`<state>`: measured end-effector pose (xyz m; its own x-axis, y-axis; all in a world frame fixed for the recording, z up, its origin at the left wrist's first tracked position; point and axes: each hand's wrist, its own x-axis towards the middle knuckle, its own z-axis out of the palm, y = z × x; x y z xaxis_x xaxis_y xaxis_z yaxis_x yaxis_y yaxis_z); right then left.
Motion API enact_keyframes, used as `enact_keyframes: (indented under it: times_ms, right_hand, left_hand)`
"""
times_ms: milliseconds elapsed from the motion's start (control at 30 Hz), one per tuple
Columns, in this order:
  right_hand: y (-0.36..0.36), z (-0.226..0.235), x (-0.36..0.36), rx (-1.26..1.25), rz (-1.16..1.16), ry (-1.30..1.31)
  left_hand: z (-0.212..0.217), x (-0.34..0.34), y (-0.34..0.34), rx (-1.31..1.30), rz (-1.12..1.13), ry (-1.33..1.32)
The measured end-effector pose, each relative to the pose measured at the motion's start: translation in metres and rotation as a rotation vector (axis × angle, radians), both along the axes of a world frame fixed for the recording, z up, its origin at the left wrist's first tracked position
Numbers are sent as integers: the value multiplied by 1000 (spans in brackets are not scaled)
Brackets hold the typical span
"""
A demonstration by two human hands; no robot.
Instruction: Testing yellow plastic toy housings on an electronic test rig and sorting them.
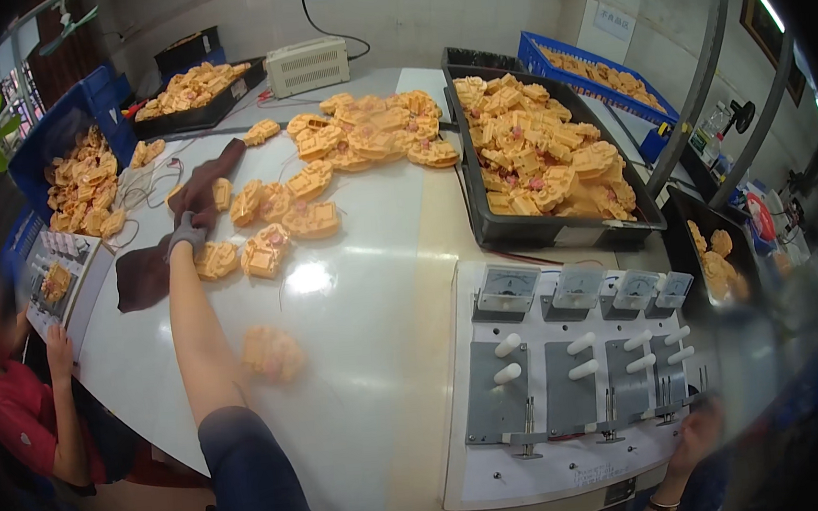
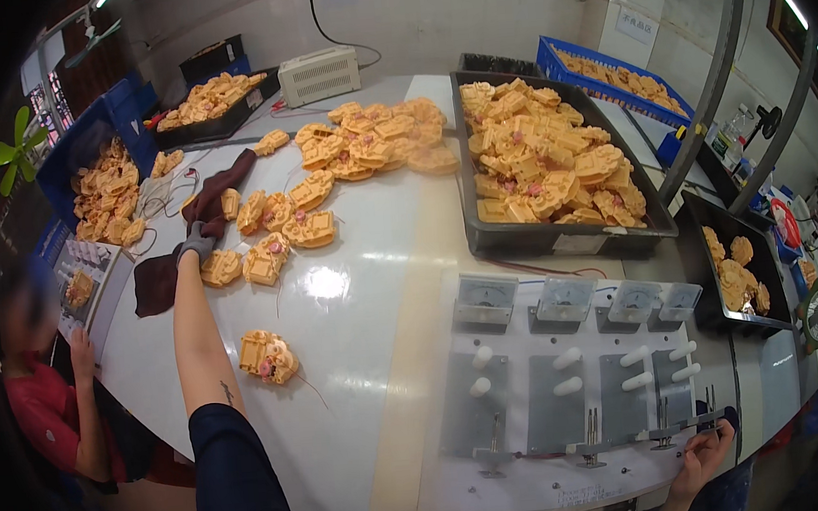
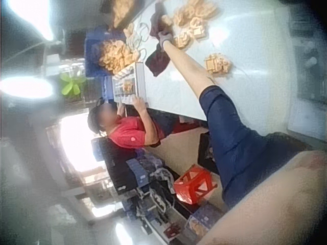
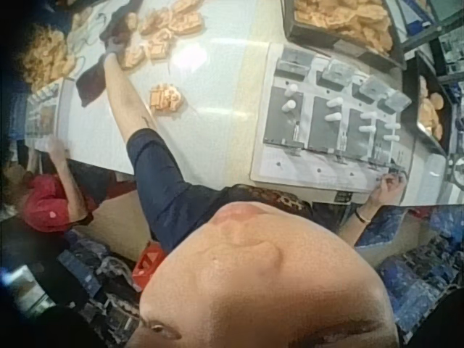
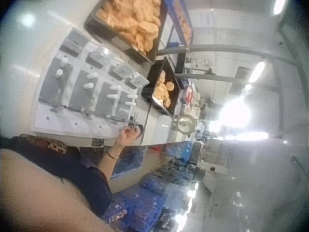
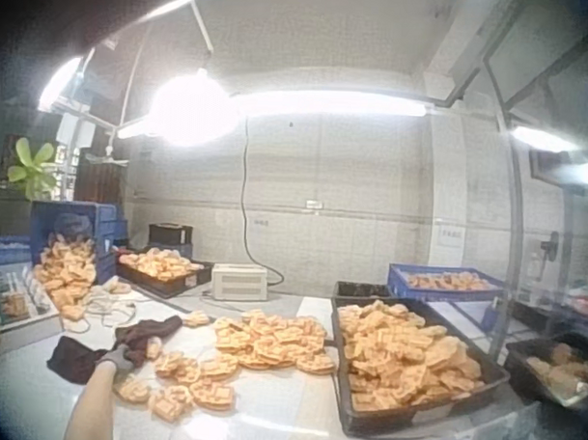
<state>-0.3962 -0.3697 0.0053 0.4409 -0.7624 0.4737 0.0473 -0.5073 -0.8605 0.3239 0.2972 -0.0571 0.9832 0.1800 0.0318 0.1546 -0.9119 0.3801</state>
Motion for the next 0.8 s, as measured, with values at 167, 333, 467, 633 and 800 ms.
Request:
enact_keyframes:
  times_ms: [167,333,467,633,800]
  right_hand:
    - [-9,-2,0,-3,70,-28]
    - [-10,-2,1,-1,133,-47]
    - [-11,-4,-5,-21,171,-70]
    - [-11,-6,-1,-20,188,-100]
    - [-9,1,-1,13,171,-112]
  left_hand:
    - [48,-62,-32,-95,-95,77]
    - [31,-103,-2,-363,-255,-32]
    - [39,-148,-20,-539,-332,-40]
    - [41,-186,-23,-479,-445,-103]
    - [109,-175,-6,-944,-291,-145]
